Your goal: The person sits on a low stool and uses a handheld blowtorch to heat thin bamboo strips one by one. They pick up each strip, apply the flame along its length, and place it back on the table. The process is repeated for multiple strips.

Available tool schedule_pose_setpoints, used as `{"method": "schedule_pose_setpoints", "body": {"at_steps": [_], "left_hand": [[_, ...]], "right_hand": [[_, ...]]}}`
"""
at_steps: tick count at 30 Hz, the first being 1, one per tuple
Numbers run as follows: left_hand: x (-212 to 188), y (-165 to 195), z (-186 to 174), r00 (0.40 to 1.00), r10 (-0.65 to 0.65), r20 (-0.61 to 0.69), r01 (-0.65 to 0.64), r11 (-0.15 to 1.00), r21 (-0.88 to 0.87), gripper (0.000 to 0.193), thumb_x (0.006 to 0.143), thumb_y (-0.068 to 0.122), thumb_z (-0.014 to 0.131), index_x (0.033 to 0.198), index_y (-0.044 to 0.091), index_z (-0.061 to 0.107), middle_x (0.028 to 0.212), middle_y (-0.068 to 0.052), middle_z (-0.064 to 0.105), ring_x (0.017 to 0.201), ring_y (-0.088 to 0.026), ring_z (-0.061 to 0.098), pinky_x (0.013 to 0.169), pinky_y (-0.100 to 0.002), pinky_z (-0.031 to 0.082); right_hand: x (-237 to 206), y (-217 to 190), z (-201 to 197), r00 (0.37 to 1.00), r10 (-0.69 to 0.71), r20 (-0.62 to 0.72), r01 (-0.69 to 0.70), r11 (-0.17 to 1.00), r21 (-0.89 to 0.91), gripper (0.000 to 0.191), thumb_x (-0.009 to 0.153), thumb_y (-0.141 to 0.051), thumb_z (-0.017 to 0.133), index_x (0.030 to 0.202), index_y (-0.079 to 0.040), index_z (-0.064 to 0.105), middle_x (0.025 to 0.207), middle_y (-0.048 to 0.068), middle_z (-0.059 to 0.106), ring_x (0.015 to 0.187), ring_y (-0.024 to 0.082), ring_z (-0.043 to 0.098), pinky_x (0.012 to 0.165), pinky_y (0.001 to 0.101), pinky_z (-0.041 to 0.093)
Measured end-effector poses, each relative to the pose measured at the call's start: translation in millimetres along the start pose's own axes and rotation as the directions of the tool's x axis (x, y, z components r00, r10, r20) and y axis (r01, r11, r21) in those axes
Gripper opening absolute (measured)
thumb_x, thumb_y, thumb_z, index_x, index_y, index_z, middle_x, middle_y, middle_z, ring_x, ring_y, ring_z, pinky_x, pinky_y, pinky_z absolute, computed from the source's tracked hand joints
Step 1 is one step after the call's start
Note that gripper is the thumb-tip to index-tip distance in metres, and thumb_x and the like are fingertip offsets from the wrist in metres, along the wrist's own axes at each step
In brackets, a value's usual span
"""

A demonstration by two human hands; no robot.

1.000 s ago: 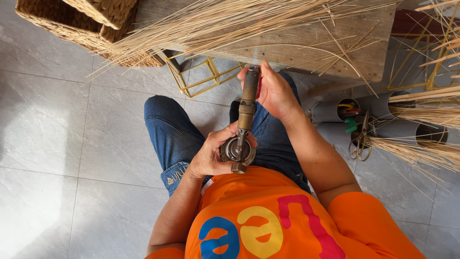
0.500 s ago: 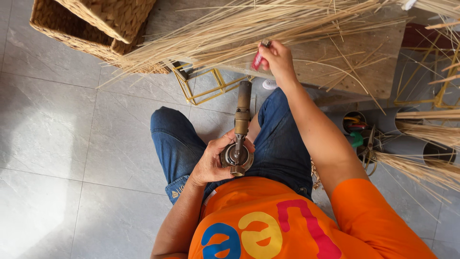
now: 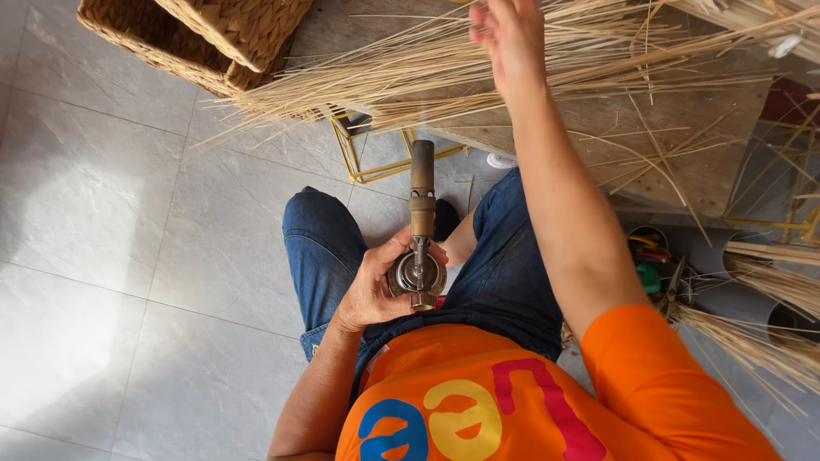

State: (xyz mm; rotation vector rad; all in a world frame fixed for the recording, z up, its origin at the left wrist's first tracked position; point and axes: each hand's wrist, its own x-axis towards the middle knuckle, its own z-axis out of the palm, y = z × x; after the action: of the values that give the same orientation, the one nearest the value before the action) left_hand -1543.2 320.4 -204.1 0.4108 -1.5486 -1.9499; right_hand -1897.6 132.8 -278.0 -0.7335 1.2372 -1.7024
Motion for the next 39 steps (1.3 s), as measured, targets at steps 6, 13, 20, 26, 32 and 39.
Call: {"method": "schedule_pose_setpoints", "body": {"at_steps": [6,13,20,26,32,39], "left_hand": [[0,2,10,1.0,-0.026,-0.009,0.026,0.999,0.039,0.092,0.079,0.005,0.086,0.158,0.0,0.039,0.12,-0.009,0.071,0.102,-0.013,0.069,0.095,-0.028,0.058],[3,-10,39,0.997,0.029,0.067,-0.034,0.997,0.075,0.091,0.082,0.002,0.083,0.16,0.001,0.037,0.121,-0.009,0.071,0.108,-0.014,0.069,0.099,-0.029,0.057],[-5,-24,65,0.986,0.122,0.114,-0.133,0.986,0.096,0.095,0.078,-0.002,0.075,0.163,0.002,0.032,0.121,-0.009,0.07,0.113,-0.017,0.069,0.105,-0.031,0.055],[-17,-31,73,0.985,0.13,0.113,-0.145,0.98,0.139,0.097,0.079,-0.001,0.078,0.164,0.004,0.03,0.122,-0.009,0.071,0.114,-0.017,0.07,0.104,-0.031,0.056],[-23,-33,77,0.989,0.109,0.105,-0.124,0.981,0.151,0.101,0.079,0.007,0.088,0.162,0.005,0.032,0.122,-0.009,0.072,0.114,-0.017,0.071,0.103,-0.032,0.058],[-28,-34,81,0.987,0.123,0.107,-0.138,0.98,0.146,0.099,0.081,0.01,0.089,0.163,0.006,0.033,0.124,-0.01,0.072,0.118,-0.018,0.071,0.106,-0.033,0.058]], "right_hand": [[-232,-58,19,0.977,-0.214,-0.014,0.214,0.977,-0.001,0.023,0.113,-0.022,0.068,0.114,-0.001,0.058,0.077,0.004,0.056,0.064,0.008,0.048,0.058,0.0225,0.036],[-382,-97,18,0.893,-0.308,0.328,0.423,0.824,-0.378,0.054,0.087,-0.022,0.083,0.125,-0.001,0.049,0.094,0.006,0.064,0.073,0.01,0.052,0.066,0.0231,0.045],[-406,-92,12,0.78,-0.472,0.412,0.625,0.555,-0.549,0.05,0.087,-0.009,0.087,0.122,-0.004,0.051,0.092,0.007,0.068,0.063,0.007,0.055,0.054,0.0214,0.043],[-417,-100,13,0.72,-0.505,0.476,0.692,0.467,-0.551,0.047,0.087,-0.008,0.087,0.122,-0.004,0.054,0.086,0.004,0.067,0.059,0.008,0.052,0.051,0.0227,0.042],[-424,-103,15,0.694,-0.528,0.49,0.717,0.44,-0.541,0.044,0.089,-0.007,0.085,0.121,-0.004,0.056,0.092,0.007,0.07,0.062,0.009,0.057,0.054,0.0237,0.047],[-429,-100,13,0.687,-0.537,0.489,0.724,0.449,-0.524,0.043,0.088,-0.007,0.086,0.118,-0.003,0.056,0.093,0.01,0.07,0.066,0.01,0.064,0.055,0.0232,0.05]]}}
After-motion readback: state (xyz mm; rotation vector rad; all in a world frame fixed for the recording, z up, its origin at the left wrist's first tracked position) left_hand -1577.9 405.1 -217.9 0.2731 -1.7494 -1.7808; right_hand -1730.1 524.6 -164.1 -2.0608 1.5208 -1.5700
